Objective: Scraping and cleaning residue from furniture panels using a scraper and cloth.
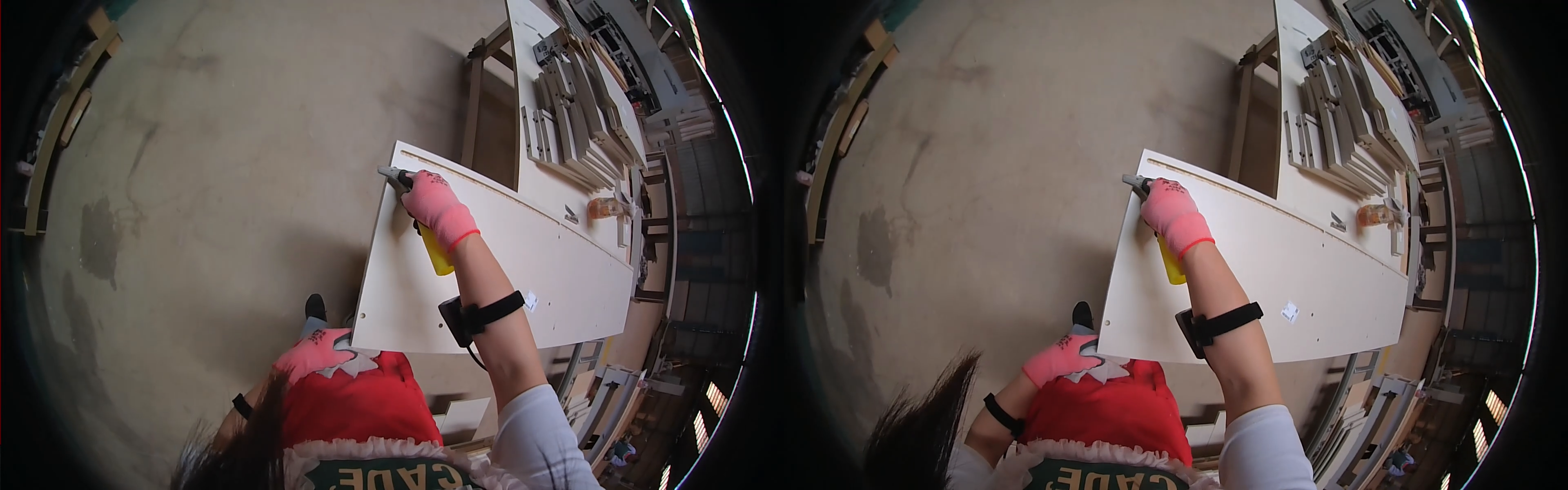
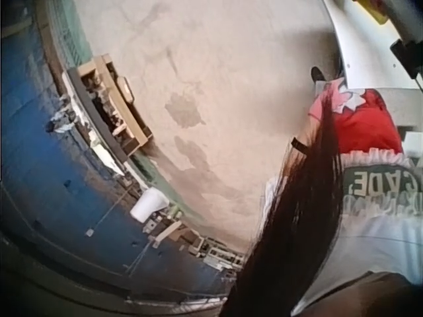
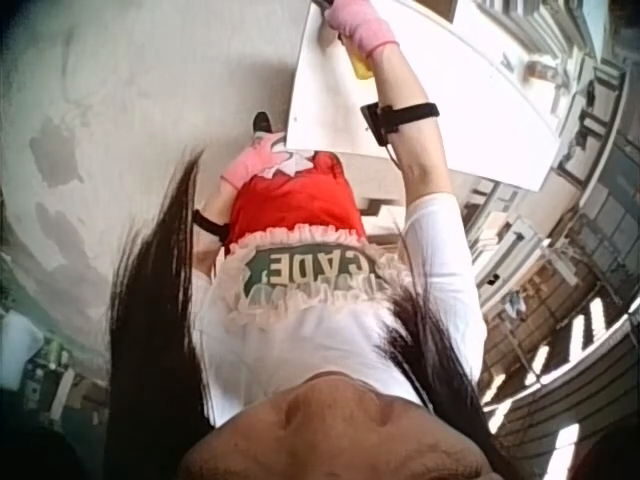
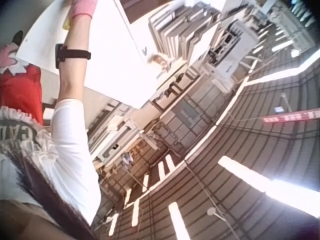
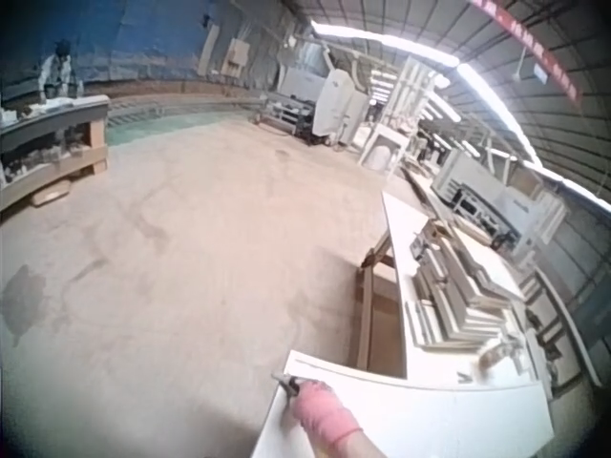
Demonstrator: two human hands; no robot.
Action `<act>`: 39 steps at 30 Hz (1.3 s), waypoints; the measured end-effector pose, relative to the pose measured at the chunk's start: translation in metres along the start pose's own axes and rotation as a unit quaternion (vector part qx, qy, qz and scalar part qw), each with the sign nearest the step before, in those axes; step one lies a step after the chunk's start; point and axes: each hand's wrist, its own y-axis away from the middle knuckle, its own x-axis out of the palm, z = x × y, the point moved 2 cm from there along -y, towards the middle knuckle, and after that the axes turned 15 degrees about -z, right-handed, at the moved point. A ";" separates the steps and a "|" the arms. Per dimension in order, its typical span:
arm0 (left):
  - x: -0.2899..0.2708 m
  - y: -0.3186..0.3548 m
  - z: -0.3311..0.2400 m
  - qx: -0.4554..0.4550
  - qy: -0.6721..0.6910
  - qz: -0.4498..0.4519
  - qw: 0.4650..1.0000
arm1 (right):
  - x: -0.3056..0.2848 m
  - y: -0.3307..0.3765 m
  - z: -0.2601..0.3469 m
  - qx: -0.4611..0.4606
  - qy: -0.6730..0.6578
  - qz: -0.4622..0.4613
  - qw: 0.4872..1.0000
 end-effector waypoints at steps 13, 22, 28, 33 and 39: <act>-0.040 0.014 0.019 -0.027 0.062 -0.133 0.989 | -0.018 -0.035 0.031 -0.018 0.065 -0.059 0.996; -0.056 0.012 0.014 0.014 0.097 -0.270 0.958 | 0.004 -0.046 0.030 -0.039 0.101 -0.111 0.988; -0.058 0.012 -0.013 0.080 0.046 -0.517 0.851 | -0.026 -0.064 -0.004 -0.009 -0.142 -0.219 0.965; 0.005 -0.025 -0.109 0.369 -0.237 -0.358 0.824 | -0.064 -0.021 -0.032 0.054 -0.214 -0.176 0.959; 0.066 -0.146 -0.131 0.527 -0.404 -0.158 0.730 | -0.081 0.056 -0.089 0.083 -0.475 -0.264 0.835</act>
